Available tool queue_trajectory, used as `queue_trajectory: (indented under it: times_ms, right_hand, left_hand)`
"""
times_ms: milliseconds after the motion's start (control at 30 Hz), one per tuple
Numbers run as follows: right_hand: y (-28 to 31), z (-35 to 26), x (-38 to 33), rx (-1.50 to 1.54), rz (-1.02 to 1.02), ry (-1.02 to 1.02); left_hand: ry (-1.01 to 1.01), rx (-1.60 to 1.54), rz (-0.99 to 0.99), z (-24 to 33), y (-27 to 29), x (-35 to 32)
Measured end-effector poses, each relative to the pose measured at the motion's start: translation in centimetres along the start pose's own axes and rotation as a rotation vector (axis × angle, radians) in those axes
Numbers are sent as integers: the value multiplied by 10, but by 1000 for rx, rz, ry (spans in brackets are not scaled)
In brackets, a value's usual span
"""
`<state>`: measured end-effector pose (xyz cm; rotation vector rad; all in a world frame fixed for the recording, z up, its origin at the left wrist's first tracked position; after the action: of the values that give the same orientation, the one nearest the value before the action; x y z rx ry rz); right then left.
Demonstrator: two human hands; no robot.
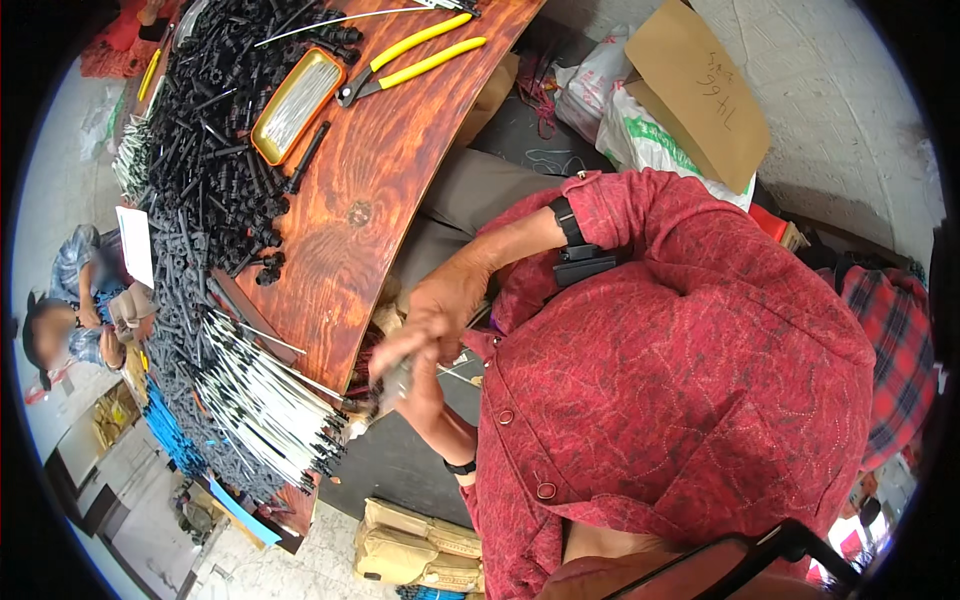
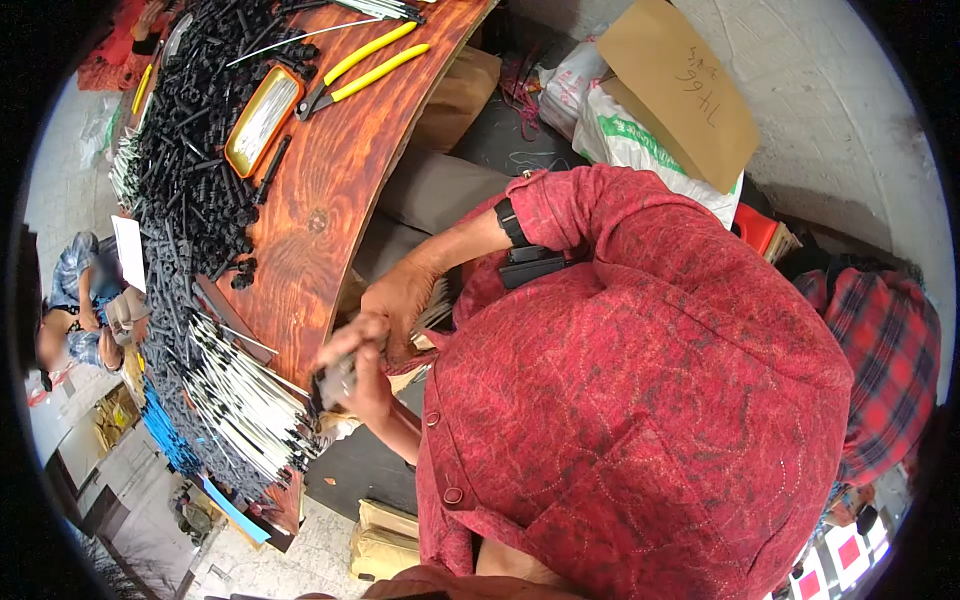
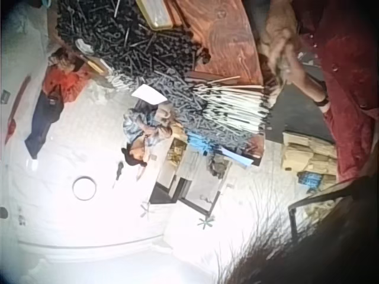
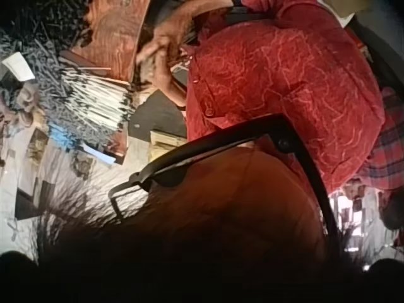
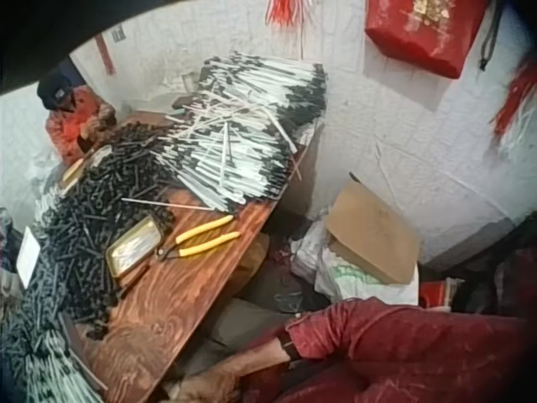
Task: The person bundles white plastic tubes into groups and secures them in stacks by hand using packaging material.
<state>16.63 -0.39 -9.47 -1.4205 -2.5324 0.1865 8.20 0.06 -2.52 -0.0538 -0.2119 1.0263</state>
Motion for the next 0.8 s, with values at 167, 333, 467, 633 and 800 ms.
queue_trajectory:
  times_ms: [167,333,467,633,800]
  right_hand:
    - [10,-41,-15,-429,-68,192]
    - [29,-11,-36,-158,6,59]
    - [29,-5,-39,-277,90,100]
    - [40,-9,-36,-352,265,185]
    - [47,-7,-37,-356,237,197]
  left_hand:
    - [-262,24,-604,76,-41,5]
    - [-362,5,-791,86,-53,-2]
    - [-350,66,-829,89,-56,1]
    - [-416,131,-685,101,-72,3]
    - [-438,145,-721,104,-74,3]
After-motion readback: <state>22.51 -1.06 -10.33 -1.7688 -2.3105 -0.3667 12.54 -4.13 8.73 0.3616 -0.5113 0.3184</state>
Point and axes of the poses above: each hand's wrist, its own x-axis towards the middle knuckle, its own y-axis out of the back of the hand, z = x × y, the point moved 6 cm from there along x, towards the middle knuckle, and after that the axes turned 15 degrees about z, right-handed, at the moved point
